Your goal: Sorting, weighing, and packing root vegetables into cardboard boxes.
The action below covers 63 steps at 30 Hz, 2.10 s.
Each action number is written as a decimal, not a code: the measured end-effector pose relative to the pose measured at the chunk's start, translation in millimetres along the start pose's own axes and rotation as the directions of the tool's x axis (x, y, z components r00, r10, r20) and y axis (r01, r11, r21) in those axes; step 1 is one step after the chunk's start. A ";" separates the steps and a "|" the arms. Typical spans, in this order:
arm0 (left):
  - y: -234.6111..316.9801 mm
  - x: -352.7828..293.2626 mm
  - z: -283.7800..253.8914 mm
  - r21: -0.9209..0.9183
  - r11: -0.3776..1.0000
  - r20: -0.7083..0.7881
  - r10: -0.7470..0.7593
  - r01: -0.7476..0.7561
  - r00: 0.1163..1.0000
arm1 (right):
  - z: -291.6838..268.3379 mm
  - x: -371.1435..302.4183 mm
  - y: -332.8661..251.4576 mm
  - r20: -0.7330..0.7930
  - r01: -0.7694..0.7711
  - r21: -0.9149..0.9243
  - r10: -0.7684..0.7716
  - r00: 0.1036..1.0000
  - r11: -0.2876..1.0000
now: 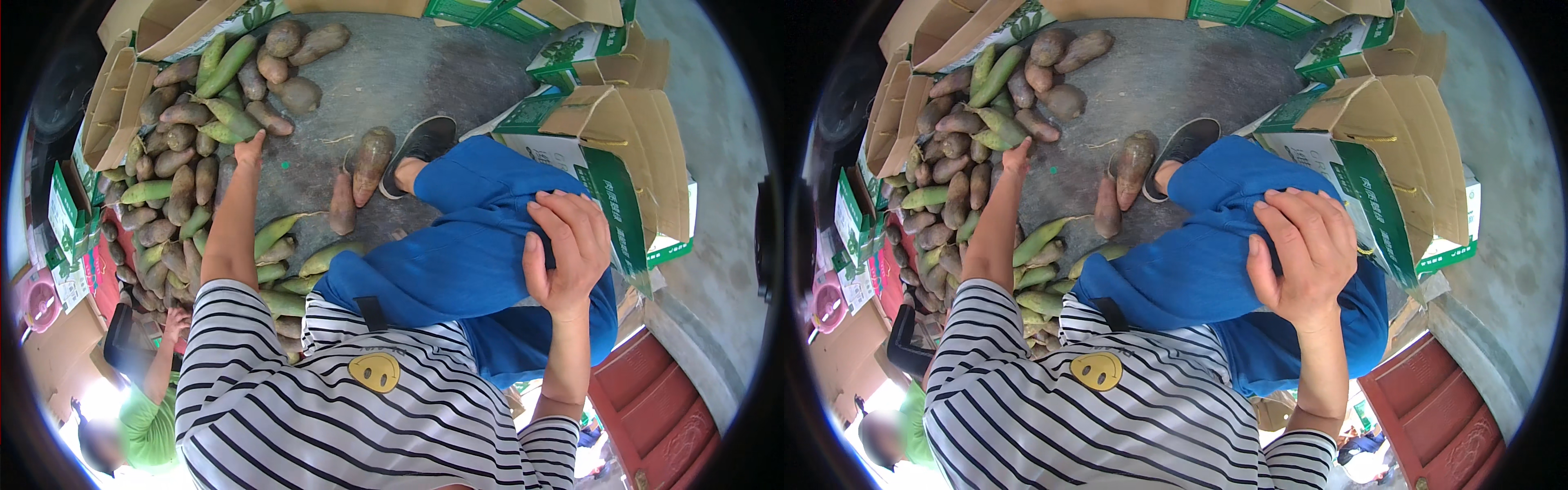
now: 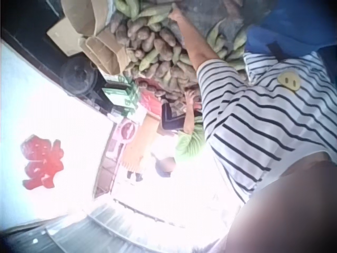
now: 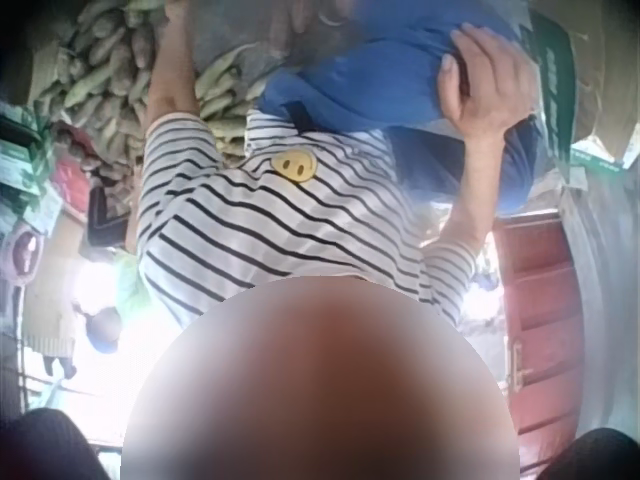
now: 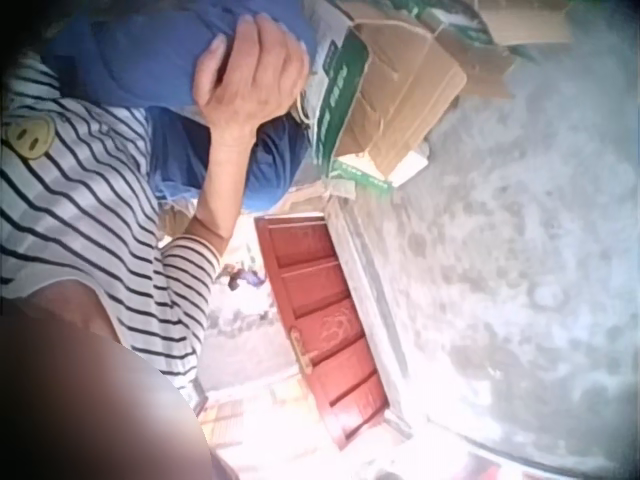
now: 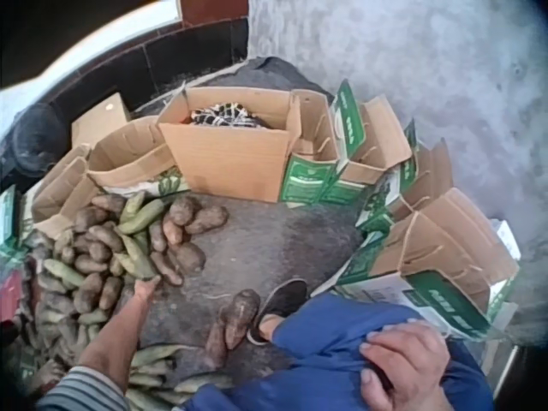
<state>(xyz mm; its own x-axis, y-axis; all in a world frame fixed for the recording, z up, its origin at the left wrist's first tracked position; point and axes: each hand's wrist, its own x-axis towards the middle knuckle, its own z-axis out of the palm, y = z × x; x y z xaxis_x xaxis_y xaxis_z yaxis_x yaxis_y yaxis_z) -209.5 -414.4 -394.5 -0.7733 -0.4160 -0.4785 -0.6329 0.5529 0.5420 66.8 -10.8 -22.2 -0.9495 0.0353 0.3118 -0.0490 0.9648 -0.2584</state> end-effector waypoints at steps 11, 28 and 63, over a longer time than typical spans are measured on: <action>22.0 -12.3 -5.7 -0.355 0.897 0.215 -0.196 0.263 0.957 | 1.6 -2.7 7.3 -0.044 0.011 0.059 -0.008 0.999 0.998; 283.1 -356.3 -12.8 -0.685 0.424 0.561 0.826 -0.592 -0.056 | -62.2 -86.9 106.3 -0.040 -0.497 -0.094 0.495 0.868 0.863; -94.4 -141.4 -77.7 0.777 0.163 0.615 0.015 -0.608 0.789 | -49.8 -101.3 108.2 -0.094 -0.523 -0.177 0.515 0.852 0.833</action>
<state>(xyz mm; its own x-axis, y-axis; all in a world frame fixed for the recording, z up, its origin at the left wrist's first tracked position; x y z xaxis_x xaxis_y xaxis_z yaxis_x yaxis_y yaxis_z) -43.5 -463.9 -324.3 -0.5951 0.1237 -0.7941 0.3974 0.9041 -0.1570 173.1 102.9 -36.3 -0.8052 0.5514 0.2181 0.5110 0.8319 -0.2164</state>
